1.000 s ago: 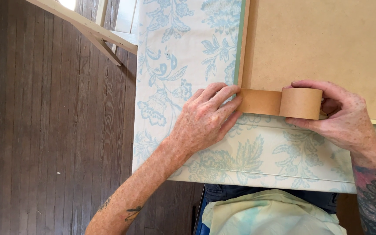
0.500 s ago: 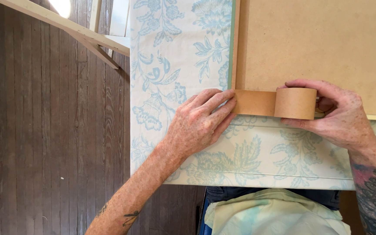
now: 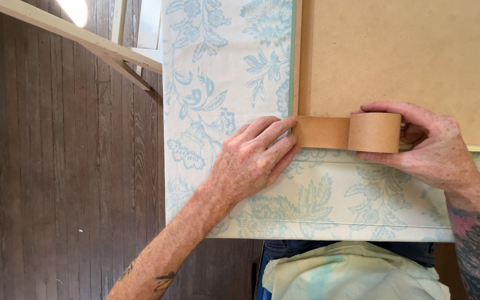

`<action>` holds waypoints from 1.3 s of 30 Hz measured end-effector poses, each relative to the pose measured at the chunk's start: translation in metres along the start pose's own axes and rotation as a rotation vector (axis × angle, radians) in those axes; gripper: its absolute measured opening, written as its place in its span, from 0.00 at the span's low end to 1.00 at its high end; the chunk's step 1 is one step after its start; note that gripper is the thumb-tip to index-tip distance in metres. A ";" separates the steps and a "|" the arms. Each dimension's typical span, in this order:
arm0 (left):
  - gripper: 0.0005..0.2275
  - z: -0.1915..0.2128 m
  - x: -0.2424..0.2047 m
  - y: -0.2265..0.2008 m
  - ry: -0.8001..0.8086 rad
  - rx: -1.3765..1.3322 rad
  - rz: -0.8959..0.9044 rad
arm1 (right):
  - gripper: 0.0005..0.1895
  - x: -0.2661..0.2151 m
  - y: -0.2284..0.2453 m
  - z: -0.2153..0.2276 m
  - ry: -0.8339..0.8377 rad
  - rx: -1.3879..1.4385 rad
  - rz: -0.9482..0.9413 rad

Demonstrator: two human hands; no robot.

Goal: Sealing the back of a wooden picture frame using brown paper adhesive tape, a utility knife, and a cloth for smoothing.

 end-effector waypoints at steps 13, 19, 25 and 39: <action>0.04 0.000 0.015 0.009 0.163 -0.101 -0.140 | 0.35 0.000 0.002 0.000 0.018 -0.006 0.043; 0.05 -0.009 0.017 0.012 0.284 -0.061 -0.058 | 0.34 0.001 0.001 0.000 0.012 0.032 0.018; 0.03 -0.003 0.017 0.002 0.244 0.042 -0.058 | 0.37 0.002 -0.005 0.002 0.049 0.076 0.052; 0.05 0.007 0.026 -0.008 0.330 0.154 0.062 | 0.43 -0.041 -0.029 0.129 0.108 -0.173 0.153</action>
Point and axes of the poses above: each hand's wrist, its own x-axis towards the middle knuckle, its own z-axis out of the back of the hand, y = z × x, the point moved 6 cm from there along x, towards the middle knuckle, and after that the axes turned 11 degrees about x, right-handed, at the moved point
